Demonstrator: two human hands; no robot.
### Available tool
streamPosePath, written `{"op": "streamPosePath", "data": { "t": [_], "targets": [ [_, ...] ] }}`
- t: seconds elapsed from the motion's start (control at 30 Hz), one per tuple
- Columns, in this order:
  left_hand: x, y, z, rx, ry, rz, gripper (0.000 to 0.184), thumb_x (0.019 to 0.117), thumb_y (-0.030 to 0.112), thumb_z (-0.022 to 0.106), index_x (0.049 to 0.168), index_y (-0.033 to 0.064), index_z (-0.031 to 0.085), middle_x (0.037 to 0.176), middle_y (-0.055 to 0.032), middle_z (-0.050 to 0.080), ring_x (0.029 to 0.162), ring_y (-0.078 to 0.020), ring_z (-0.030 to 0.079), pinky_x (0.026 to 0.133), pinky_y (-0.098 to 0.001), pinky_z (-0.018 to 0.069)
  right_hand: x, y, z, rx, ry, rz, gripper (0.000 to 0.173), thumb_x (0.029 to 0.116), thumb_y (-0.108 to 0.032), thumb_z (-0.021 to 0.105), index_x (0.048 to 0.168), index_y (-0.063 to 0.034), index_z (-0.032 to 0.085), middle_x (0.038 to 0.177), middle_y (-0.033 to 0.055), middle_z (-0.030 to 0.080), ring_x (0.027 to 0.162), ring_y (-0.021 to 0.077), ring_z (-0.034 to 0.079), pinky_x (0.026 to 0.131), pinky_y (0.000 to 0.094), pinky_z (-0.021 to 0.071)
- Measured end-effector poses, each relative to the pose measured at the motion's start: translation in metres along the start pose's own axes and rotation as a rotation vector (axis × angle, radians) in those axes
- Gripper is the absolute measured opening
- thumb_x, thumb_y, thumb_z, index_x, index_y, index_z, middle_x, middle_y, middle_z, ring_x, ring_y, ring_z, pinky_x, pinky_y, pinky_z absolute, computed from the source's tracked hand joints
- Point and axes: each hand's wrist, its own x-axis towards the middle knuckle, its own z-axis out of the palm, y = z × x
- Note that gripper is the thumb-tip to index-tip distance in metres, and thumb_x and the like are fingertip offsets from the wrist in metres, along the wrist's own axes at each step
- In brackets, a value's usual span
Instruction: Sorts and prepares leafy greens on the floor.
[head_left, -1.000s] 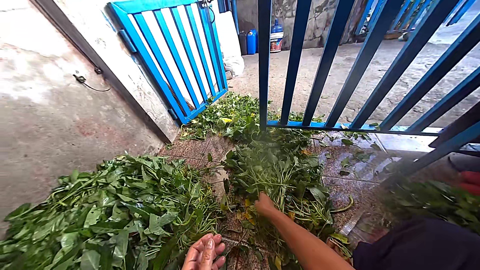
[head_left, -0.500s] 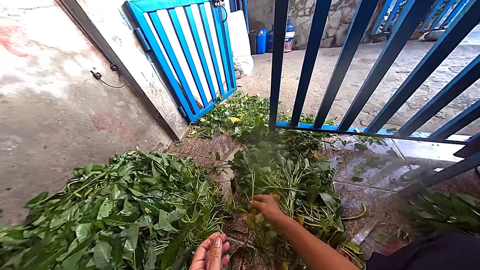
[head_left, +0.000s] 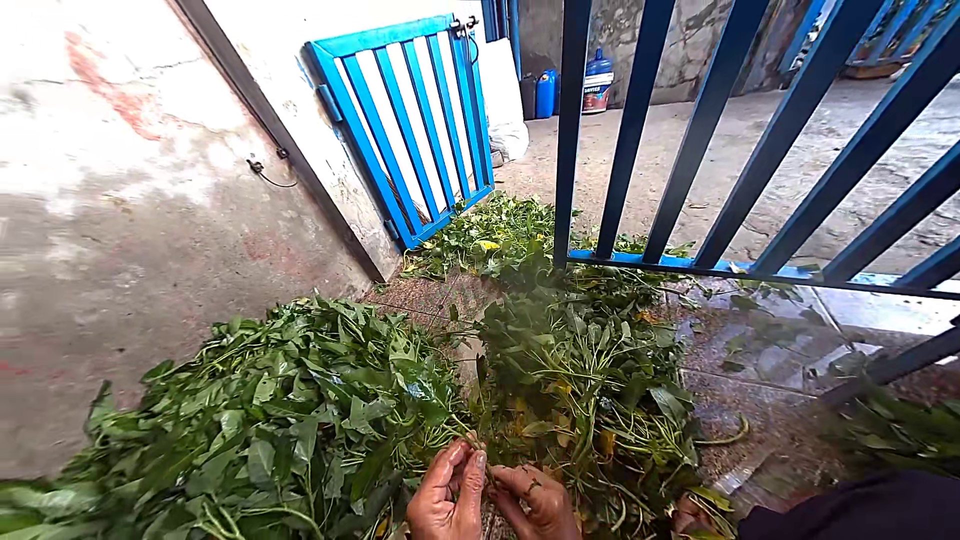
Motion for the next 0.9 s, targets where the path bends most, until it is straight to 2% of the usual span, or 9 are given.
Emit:
{"op": "streamPosePath", "data": {
  "t": [0.17, 0.23, 0.3, 0.37, 0.43, 0.53, 0.6, 0.7, 0.9],
  "targets": [
    [-0.004, -0.001, -0.004, -0.049, -0.049, 0.055, 0.018, 0.092, -0.011, 0.061, 0.106, -0.0093, 0.071, 0.1, -0.0135, 0.075, 0.087, -0.0171, 0.074, 0.079, -0.03, 0.0635, -0.005, 0.0, -0.002, -0.007, 0.005, -0.035, 0.021, 0.093, -0.018, 0.075, 0.113, -0.0108, 0.077, 0.089, 0.0031, 0.076, 0.08, 0.0119, 0.072, 0.077, 0.0313, 0.0614],
    [-0.007, -0.001, -0.004, -0.066, -0.074, 0.072, 0.017, 0.0933, -0.011, 0.059, 0.106, -0.0085, 0.07, 0.1, -0.0126, 0.076, 0.087, -0.0164, 0.074, 0.078, -0.0294, 0.0634, -0.005, -0.004, -0.005, 0.044, -0.02, -0.007, 0.031, 0.0951, -0.023, 0.075, 0.122, -0.0096, 0.073, 0.101, 0.0063, 0.074, 0.08, 0.0117, 0.07, 0.073, 0.0311, 0.0617],
    [-0.008, -0.002, -0.003, -0.078, -0.09, 0.092, 0.018, 0.0936, -0.011, 0.059, 0.106, -0.0074, 0.07, 0.101, -0.0118, 0.076, 0.088, -0.016, 0.074, 0.078, -0.0294, 0.0634, 0.0, -0.011, -0.01, 0.107, -0.018, 0.019, 0.038, 0.0998, -0.03, 0.068, 0.131, -0.0073, 0.066, 0.118, 0.0124, 0.065, 0.084, 0.0122, 0.065, 0.069, 0.029, 0.0591],
    [-0.009, -0.005, -0.003, -0.089, -0.106, 0.116, 0.017, 0.0936, -0.011, 0.059, 0.106, -0.0065, 0.07, 0.102, -0.0111, 0.076, 0.089, -0.0165, 0.074, 0.079, -0.03, 0.0635, 0.011, -0.024, -0.015, 0.155, 0.049, -0.002, 0.042, 0.103, -0.037, 0.061, 0.131, -0.0061, 0.065, 0.123, 0.0135, 0.061, 0.089, 0.0108, 0.064, 0.07, 0.0256, 0.0576],
    [-0.01, -0.009, -0.003, -0.082, -0.129, 0.149, 0.016, 0.0938, -0.009, 0.061, 0.105, -0.0046, 0.071, 0.102, -0.0098, 0.075, 0.091, -0.0159, 0.074, 0.082, -0.0307, 0.0636, 0.028, -0.036, -0.019, 0.201, 0.107, -0.062, 0.046, 0.1011, -0.043, 0.063, 0.13, -0.0076, 0.065, 0.125, 0.0117, 0.061, 0.099, 0.0115, 0.064, 0.076, 0.0247, 0.0581],
    [-0.01, -0.012, -0.002, -0.061, -0.163, 0.205, 0.016, 0.0937, -0.006, 0.063, 0.105, -0.0011, 0.073, 0.099, -0.0056, 0.074, 0.09, -0.0112, 0.072, 0.084, -0.0279, 0.0623, 0.051, -0.054, -0.022, 0.302, 0.162, -0.073, 0.028, 0.094, -0.026, 0.075, 0.117, -0.0088, 0.074, 0.117, 0.0081, 0.064, 0.105, 0.0126, 0.064, 0.082, 0.0245, 0.0586],
    [-0.01, -0.009, 0.001, -0.089, -0.143, 0.181, 0.017, 0.0937, -0.007, 0.064, 0.106, -0.0017, 0.074, 0.099, -0.0062, 0.075, 0.088, -0.0116, 0.072, 0.082, -0.0285, 0.063, 0.058, -0.066, -0.025, 0.425, 0.191, -0.01, 0.011, 0.0932, -0.01, 0.073, 0.103, -0.0066, 0.078, 0.106, 0.0068, 0.069, 0.101, 0.0133, 0.065, 0.084, 0.0258, 0.058],
    [-0.011, -0.004, 0.004, -0.176, -0.111, 0.114, 0.018, 0.0959, -0.006, 0.063, 0.108, 0.0011, 0.073, 0.103, -0.0044, 0.075, 0.087, -0.0123, 0.073, 0.079, -0.0295, 0.0641, 0.055, -0.071, -0.03, 0.565, 0.198, 0.036, 0.012, 0.0962, -0.004, 0.068, 0.103, -0.0016, 0.077, 0.105, 0.0113, 0.075, 0.099, 0.0187, 0.071, 0.087, 0.0326, 0.0618],
    [-0.009, -0.009, 0.003, -0.214, -0.11, 0.115, 0.018, 0.0974, -0.008, 0.058, 0.108, -0.0016, 0.071, 0.106, -0.0093, 0.075, 0.089, -0.0159, 0.074, 0.078, -0.0306, 0.0641, 0.043, -0.063, -0.031, 0.639, 0.188, 0.051, 0.012, 0.0945, -0.002, 0.07, 0.104, -0.003, 0.077, 0.109, 0.0155, 0.077, 0.106, 0.0269, 0.073, 0.096, 0.0417, 0.0606]
  ]
}}
